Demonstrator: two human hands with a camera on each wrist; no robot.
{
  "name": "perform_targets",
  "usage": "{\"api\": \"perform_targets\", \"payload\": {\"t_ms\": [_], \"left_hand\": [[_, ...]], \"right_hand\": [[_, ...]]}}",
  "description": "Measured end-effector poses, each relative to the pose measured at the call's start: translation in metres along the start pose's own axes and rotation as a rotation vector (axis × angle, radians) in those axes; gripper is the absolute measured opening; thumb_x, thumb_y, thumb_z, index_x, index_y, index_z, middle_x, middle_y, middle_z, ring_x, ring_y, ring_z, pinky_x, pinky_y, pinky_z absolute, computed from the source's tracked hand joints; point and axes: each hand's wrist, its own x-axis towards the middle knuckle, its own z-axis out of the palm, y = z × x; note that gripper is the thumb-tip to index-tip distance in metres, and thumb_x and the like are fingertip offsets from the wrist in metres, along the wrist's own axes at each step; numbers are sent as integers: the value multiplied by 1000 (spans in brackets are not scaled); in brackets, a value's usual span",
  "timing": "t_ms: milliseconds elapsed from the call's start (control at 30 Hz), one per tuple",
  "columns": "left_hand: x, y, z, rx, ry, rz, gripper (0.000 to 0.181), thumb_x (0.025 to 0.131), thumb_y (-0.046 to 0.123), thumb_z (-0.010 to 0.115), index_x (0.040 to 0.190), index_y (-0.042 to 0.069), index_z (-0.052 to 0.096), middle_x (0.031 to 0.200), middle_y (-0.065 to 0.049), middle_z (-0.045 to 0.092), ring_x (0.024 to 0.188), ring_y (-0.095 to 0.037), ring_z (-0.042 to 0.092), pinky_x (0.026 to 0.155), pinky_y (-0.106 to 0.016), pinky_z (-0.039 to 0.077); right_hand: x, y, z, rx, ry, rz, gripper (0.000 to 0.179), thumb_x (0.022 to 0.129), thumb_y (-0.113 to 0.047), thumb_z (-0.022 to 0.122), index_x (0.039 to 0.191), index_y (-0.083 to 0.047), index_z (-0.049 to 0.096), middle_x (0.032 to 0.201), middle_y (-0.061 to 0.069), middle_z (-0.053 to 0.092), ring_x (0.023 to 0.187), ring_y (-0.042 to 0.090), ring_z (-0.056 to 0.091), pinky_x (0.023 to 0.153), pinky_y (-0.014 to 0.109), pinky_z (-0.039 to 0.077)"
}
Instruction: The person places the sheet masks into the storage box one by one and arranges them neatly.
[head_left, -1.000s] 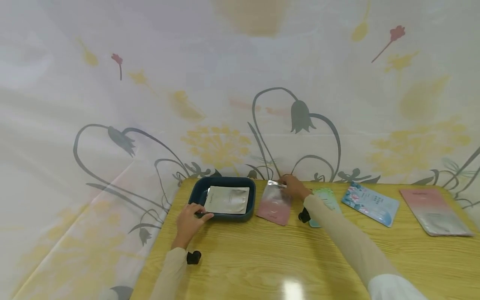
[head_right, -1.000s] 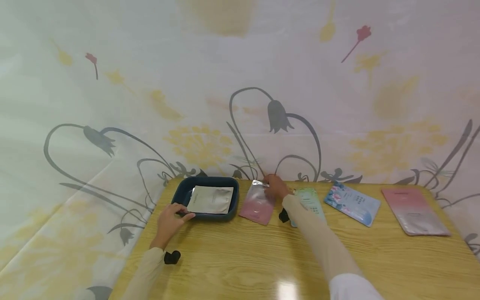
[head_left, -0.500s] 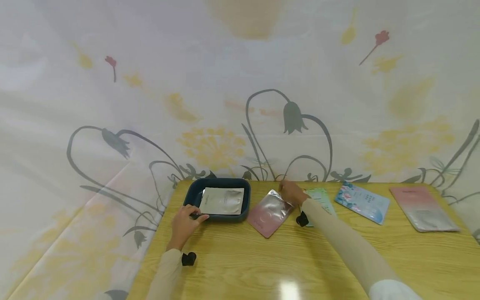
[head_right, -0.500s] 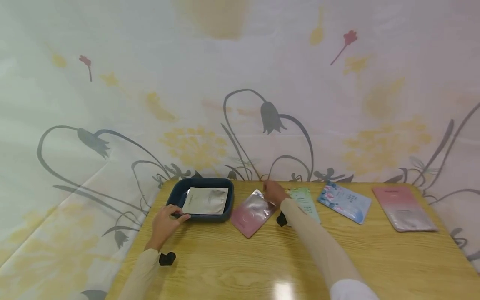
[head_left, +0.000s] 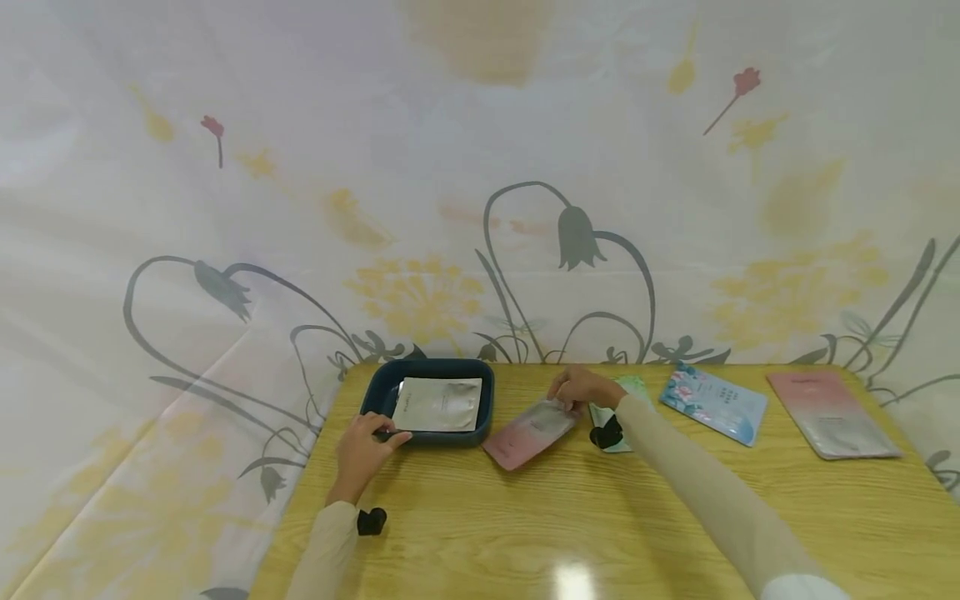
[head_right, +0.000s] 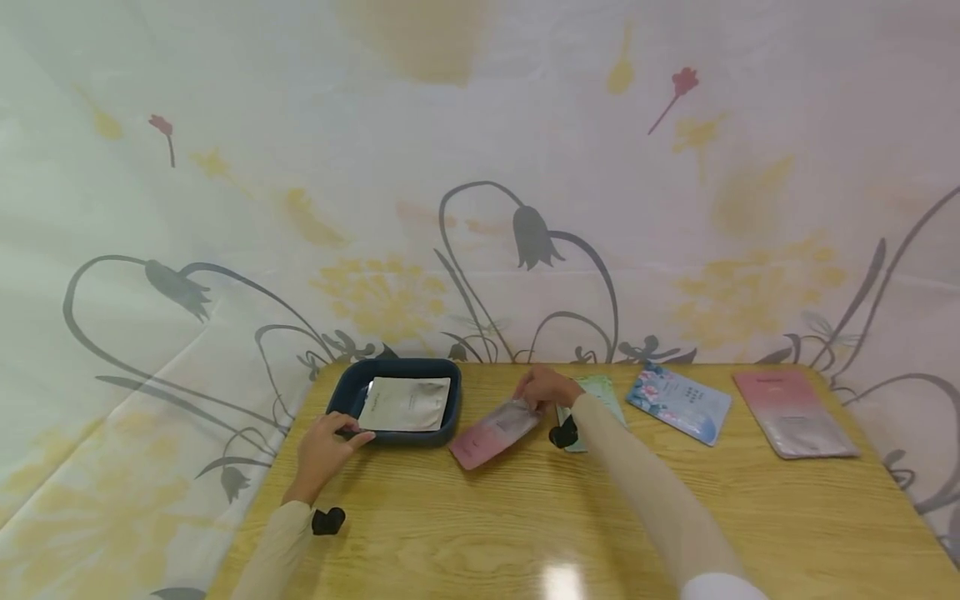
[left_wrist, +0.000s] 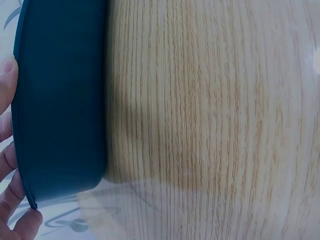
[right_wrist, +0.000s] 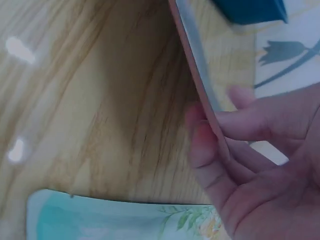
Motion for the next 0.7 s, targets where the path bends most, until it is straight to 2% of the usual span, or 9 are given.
{"api": "perform_targets", "payload": {"t_ms": [167,333,467,600,700], "left_hand": [[1,1,-3,-9,-22,-16,28,67,33,86,73,17,63,78,-3,60,72,-20,51,61,-38,44],[2,2,-4,-8,-44,-37,29,68,34,85,74,17,64,79,-2,60,74,-23,52,62,-39,44],[3,1,-2,-7,-27,-29,29,67,33,86,73,17,63,78,-1,59,74,-24,53,62,-39,44],[2,1,-1,-5,-20,-24,29,66,33,86,72,18,63,78,-2,60,72,-21,52,61,-38,44],[0,1,-1,-4,-22,-25,29,67,34,86,72,18,62,78,-2,60,73,-21,52,61,-38,44]], "right_hand": [[-6,11,2,90,-40,9,27,79,11,50,101,13,65,94,19,67,53,13,49,50,30,43],[-14,24,11,165,-12,-6,22,78,13,57,99,13,65,82,15,65,51,14,52,49,30,46],[-23,30,20,202,38,-18,22,78,13,55,99,13,64,77,13,61,51,13,52,49,29,45],[-30,35,30,210,123,-6,27,78,13,54,103,11,64,89,17,62,56,15,54,50,30,46],[-33,39,36,212,223,8,31,78,14,53,104,8,66,106,21,61,53,13,47,49,30,41]]}}
